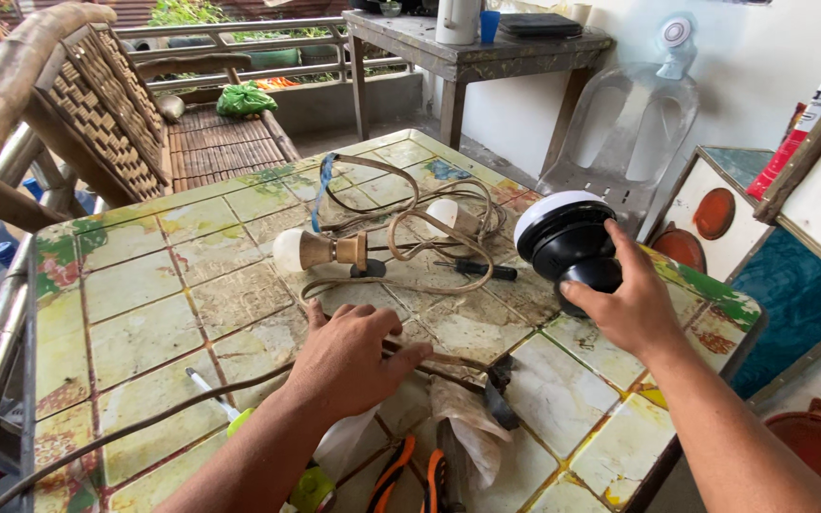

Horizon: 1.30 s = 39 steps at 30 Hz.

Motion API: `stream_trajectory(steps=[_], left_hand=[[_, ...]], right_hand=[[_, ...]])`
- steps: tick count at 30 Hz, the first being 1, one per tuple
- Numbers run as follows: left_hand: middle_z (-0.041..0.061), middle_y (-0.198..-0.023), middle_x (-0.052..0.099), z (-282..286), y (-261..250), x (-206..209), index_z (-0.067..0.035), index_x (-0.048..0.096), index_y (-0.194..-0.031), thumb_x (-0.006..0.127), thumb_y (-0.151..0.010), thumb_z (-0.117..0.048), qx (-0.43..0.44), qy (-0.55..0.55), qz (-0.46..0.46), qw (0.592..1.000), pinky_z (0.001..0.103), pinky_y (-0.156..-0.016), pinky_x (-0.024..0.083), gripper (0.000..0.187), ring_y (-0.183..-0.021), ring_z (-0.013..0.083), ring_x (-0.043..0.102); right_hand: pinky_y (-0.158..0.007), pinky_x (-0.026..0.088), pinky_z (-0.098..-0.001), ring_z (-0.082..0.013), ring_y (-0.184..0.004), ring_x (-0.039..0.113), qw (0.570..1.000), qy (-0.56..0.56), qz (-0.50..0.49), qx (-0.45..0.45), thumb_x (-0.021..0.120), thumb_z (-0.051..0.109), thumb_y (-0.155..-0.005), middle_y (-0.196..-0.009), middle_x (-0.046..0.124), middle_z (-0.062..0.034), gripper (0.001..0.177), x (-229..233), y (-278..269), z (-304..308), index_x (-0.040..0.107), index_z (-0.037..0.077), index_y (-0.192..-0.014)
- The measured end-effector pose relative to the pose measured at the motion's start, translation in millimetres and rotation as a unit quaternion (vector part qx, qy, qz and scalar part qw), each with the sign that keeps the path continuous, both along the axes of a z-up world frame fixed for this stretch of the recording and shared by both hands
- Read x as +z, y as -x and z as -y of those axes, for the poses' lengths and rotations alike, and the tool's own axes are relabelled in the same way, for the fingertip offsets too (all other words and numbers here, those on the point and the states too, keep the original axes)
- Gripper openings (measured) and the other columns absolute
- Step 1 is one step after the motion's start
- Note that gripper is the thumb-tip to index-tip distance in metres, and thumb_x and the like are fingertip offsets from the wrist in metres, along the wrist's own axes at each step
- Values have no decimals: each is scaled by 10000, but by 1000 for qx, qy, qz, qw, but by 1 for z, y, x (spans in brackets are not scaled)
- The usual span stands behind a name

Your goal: The person removes a light bulb from a ceiling fixture, then moves to an outdoor area to assemble a portable light fixture. They screw a bulb into a socket, attach a cord, and fit a plastic cover onto a black housing.

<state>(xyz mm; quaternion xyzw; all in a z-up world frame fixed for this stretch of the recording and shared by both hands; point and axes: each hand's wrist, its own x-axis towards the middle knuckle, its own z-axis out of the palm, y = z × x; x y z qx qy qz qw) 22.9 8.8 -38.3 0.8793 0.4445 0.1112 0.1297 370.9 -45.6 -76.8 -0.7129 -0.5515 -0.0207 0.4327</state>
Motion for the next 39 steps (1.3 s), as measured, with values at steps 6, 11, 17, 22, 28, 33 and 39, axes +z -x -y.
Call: stream_trajectory(steps=[6, 11, 17, 22, 28, 33, 39], left_hand=[[114, -1156, 659, -10, 1, -11, -106, 666, -1179, 620, -944, -492, 39, -27, 71, 996, 661, -1163, 216, 455, -1235, 327, 560], [141, -1244, 632, -16, 2, -22, -105, 646, -1210, 659, -925, -413, 58, -71, 130, 987, 655, -1144, 208, 420, -1295, 354, 498], [163, -1255, 621, -26, 6, -26, -107, 639, -1233, 648, -923, -308, 111, -91, 148, 979, 605, -1134, 257, 370, -1292, 372, 494], [162, -1250, 616, -28, 6, -29, -109, 640, -1220, 627, -938, -289, 111, -91, 138, 980, 569, -1106, 295, 335, -1275, 359, 509], [160, -1255, 624, -32, 6, -33, -101, 640, -1227, 619, -940, -267, 110, -99, 148, 978, 533, -1096, 319, 332, -1276, 355, 512], [171, -1251, 642, -42, 12, -23, -77, 633, -1238, 636, -931, -239, 122, -90, 199, 968, 494, -1062, 381, 347, -1244, 350, 553], [184, -1139, 704, -36, 18, -2, -40, 674, -1147, 652, -929, -218, 124, -81, 266, 953, 456, -924, 521, 282, -1077, 361, 669]], right_hand=[[-1158, 364, -462, -408, -1412, 452, 994, 0, 95, 54, 858, 293, -661, -1537, 440, -279, 1019, 6, 6, 0, 421, 62, -1552], [-1191, 337, -459, -400, -1426, 450, 993, -44, 94, 54, 861, 430, -691, -1520, 465, -284, 1044, -1, 2, 1, 413, 22, -1541], [-1216, 309, -465, -400, -1470, 416, 994, -60, 68, 60, 805, 530, -767, -1559, 440, -296, 1037, -5, -6, 1, 397, -4, -1557], [-1202, 301, -467, -393, -1461, 412, 998, -26, 39, 49, 788, 569, -753, -1549, 442, -284, 1047, -6, -4, -1, 404, 20, -1558], [-1205, 304, -471, -397, -1463, 414, 997, -36, 48, 53, 777, 568, -773, -1552, 442, -283, 1025, -6, -4, 1, 411, 17, -1555], [-1198, 328, -470, -388, -1453, 431, 996, -50, 55, 58, 759, 573, -801, -1543, 454, -272, 998, -5, -5, 1, 415, 13, -1551], [-1162, 376, -492, -409, -1407, 465, 989, -94, 101, 55, 758, 526, -837, -1525, 455, -277, 932, -3, 7, 7, 431, -3, -1531]])
